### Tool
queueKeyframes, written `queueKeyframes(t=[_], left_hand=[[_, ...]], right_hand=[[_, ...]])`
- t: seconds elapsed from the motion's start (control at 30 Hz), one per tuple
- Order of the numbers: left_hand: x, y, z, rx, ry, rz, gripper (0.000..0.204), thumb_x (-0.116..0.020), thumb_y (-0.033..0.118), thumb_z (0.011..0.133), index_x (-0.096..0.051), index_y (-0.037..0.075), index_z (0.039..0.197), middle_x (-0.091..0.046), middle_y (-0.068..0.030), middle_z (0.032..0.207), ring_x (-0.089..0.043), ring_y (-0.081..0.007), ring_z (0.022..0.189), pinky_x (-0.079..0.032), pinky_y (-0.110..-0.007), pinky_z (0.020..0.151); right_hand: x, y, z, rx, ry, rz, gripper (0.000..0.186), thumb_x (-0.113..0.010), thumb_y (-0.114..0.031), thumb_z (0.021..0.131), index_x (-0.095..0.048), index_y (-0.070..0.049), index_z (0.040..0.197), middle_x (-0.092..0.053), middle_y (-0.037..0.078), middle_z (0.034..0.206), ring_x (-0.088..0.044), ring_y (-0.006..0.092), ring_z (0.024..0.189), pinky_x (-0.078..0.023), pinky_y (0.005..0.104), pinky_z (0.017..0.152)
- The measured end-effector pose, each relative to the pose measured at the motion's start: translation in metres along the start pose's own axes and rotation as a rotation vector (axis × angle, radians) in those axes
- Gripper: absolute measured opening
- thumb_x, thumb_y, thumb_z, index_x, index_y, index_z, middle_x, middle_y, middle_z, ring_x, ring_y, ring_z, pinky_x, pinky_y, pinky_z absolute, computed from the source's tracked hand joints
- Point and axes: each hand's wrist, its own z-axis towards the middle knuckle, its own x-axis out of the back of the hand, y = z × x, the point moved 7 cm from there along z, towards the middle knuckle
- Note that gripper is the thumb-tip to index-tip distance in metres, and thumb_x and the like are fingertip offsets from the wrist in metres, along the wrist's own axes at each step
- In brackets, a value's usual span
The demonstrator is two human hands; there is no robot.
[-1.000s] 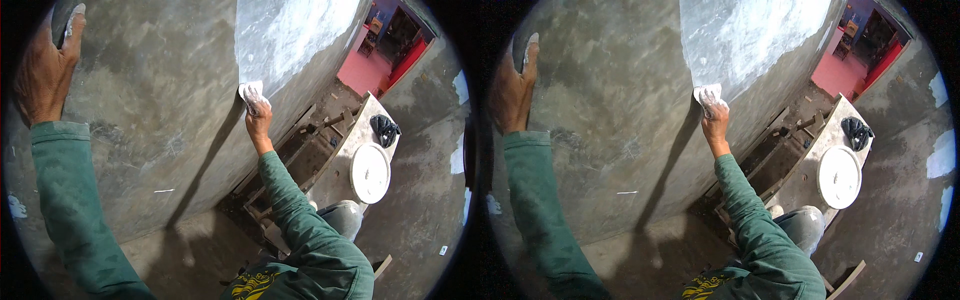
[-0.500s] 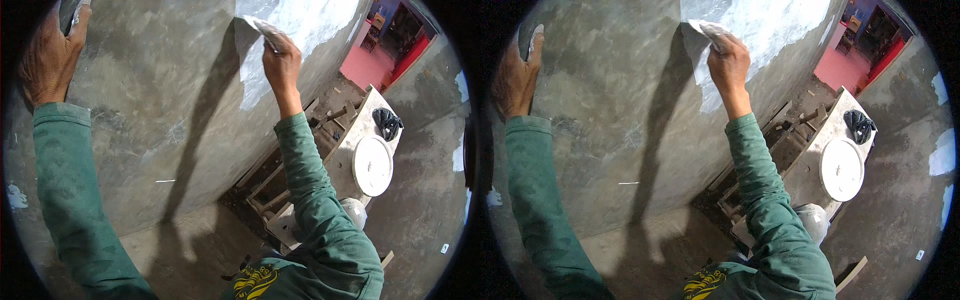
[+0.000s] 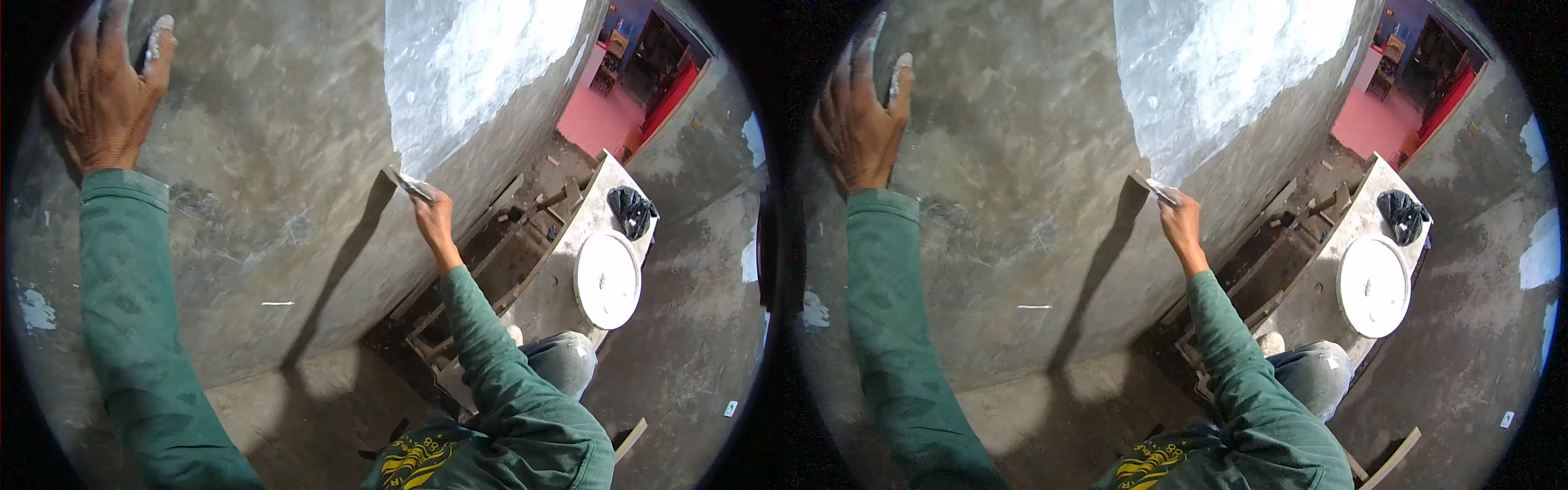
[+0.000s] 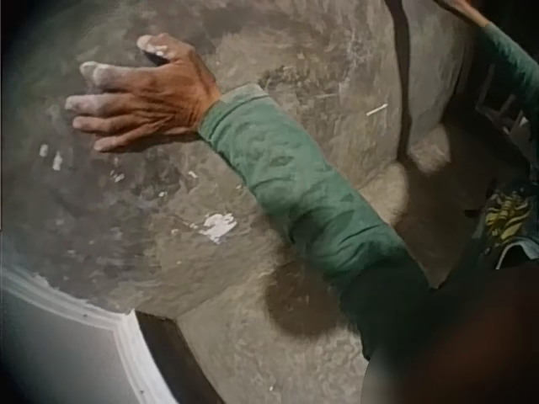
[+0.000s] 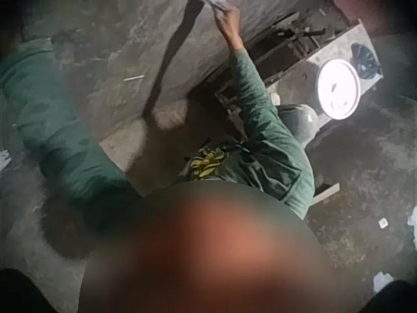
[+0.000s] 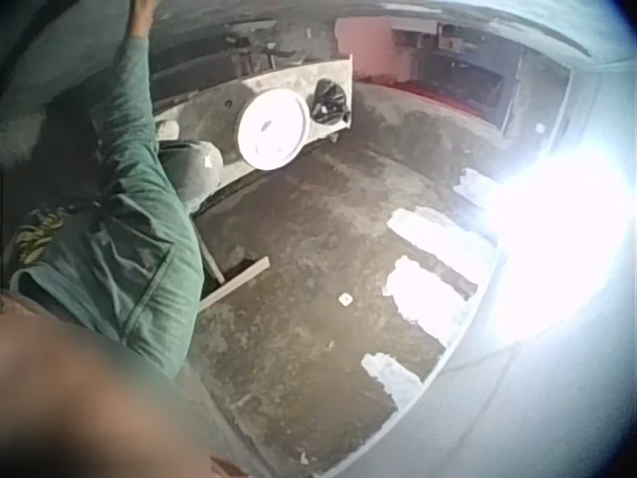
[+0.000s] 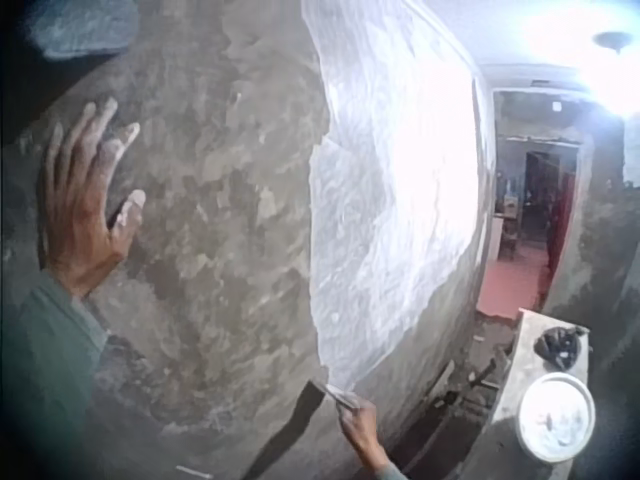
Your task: Applying plaster or filler to a wall with a putty knife.
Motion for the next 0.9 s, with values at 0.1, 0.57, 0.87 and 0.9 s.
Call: queueKeyframes(t=[0.1, 0.57, 0.87, 0.9], left_hand=[[0.006, 0.0, 0.008, 0.017, -0.052, -0.071, 0.06, -0.057, 0.054, 0.099, -0.042, 0.037, 0.155, -0.044, 0.0007, 0.16, -0.038, -0.0242, 0.149, -0.033, -0.054, 0.119], [0.006, 0.003, 0.006, 0.142, -0.262, -0.218, 0.072, -0.066, 0.042, 0.091, -0.04, 0.032, 0.157, -0.029, -0.0017, 0.168, -0.025, -0.0261, 0.155, -0.019, -0.057, 0.126], [0.003, -0.003, 0.003, 0.141, -0.235, -0.218, 0.068, -0.067, 0.043, 0.089, -0.046, 0.029, 0.152, -0.03, -0.0018, 0.166, -0.024, -0.0263, 0.156, -0.017, -0.06, 0.127], [0.004, -0.003, 0.002, 0.149, -0.228, -0.217, 0.068, -0.067, 0.043, 0.089, -0.046, 0.029, 0.152, -0.03, -0.0018, 0.166, -0.024, -0.0263, 0.156, -0.017, -0.06, 0.127]], right_hand=[[0.027, -0.048, 0.038, -0.035, 0.112, 0.19, 0.036, -0.058, 0.001, 0.091, -0.07, 0.002, 0.125, -0.077, 0.018, 0.107, -0.071, 0.018, 0.103, -0.053, 0.0312, 0.09], [0.074, -0.346, 0.244, 0.962, 0.56, -0.221, 0.034, -0.062, -0.004, 0.088, -0.072, -0.006, 0.121, -0.073, 0.022, 0.109, -0.071, 0.041, 0.096, -0.057, 0.0439, 0.086], [0.054, -0.267, 0.17, 0.76, 0.135, -0.433, 0.038, -0.064, -0.001, 0.083, -0.076, -0.014, 0.117, -0.075, 0.012, 0.116, -0.072, 0.0319, 0.103, -0.058, 0.0401, 0.09], [0.064, -0.255, 0.18, 0.724, 0.168, -0.426, 0.033, -0.064, -0.003, 0.084, -0.077, -0.013, 0.113, -0.075, 0.012, 0.113, -0.073, 0.0315, 0.101, -0.058, 0.0394, 0.088]])
